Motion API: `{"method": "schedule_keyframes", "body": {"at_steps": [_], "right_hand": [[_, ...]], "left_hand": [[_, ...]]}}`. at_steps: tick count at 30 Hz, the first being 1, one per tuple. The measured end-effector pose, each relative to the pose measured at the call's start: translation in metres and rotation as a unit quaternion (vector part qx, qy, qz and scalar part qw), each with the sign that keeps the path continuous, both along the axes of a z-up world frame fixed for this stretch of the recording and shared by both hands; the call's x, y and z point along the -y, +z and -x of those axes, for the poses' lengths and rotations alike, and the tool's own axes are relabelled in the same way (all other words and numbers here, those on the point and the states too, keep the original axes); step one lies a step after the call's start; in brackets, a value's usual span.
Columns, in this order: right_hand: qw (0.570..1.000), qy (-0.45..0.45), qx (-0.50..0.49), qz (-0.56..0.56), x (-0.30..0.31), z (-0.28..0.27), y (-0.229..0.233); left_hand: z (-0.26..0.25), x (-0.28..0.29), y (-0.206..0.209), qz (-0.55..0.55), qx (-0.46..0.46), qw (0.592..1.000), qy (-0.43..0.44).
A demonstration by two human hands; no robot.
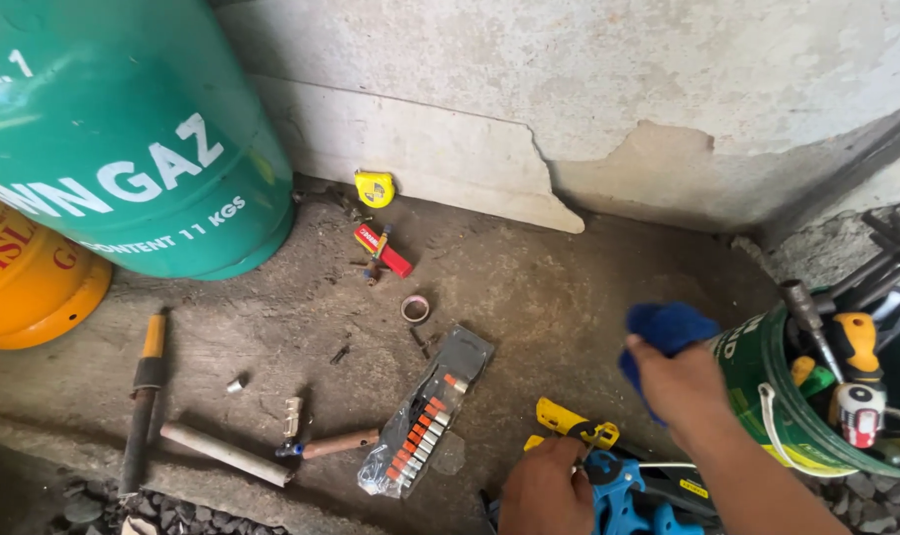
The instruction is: Cleaning and organizing various hand tools using an air blower and a cloth.
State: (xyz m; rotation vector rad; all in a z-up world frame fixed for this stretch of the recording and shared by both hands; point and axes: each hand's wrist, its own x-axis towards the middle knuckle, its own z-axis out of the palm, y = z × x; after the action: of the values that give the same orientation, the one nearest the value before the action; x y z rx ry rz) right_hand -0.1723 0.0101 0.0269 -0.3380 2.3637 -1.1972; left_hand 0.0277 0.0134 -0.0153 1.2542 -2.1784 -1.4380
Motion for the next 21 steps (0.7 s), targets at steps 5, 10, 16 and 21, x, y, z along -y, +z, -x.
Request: {"method": "schedule_keyframes", "body": {"at_steps": [5, 10, 16, 21], "right_hand": [[0.978, 0.094, 0.043, -0.179, 0.023, -0.032, 0.017], [0.976, 0.125, 0.050, -0.172, 0.042, -0.049, 0.001], [0.968, 0.138, 0.012, -0.209, 0.083, -0.065, -0.022], [0.982, 0.172, 0.007, -0.080, 0.137, -0.095, -0.034]], "left_hand": [[-0.008, 0.037, 0.020, 0.098, 0.008, 0.982, -0.159], [-0.017, 0.073, 0.027, 0.116, 0.048, 0.985, -0.115], [-0.032, 0.141, 0.018, 0.133, 0.036, 0.990, -0.030], [-0.042, 0.228, 0.027, 0.112, 0.203, 0.973, 0.015]]}}
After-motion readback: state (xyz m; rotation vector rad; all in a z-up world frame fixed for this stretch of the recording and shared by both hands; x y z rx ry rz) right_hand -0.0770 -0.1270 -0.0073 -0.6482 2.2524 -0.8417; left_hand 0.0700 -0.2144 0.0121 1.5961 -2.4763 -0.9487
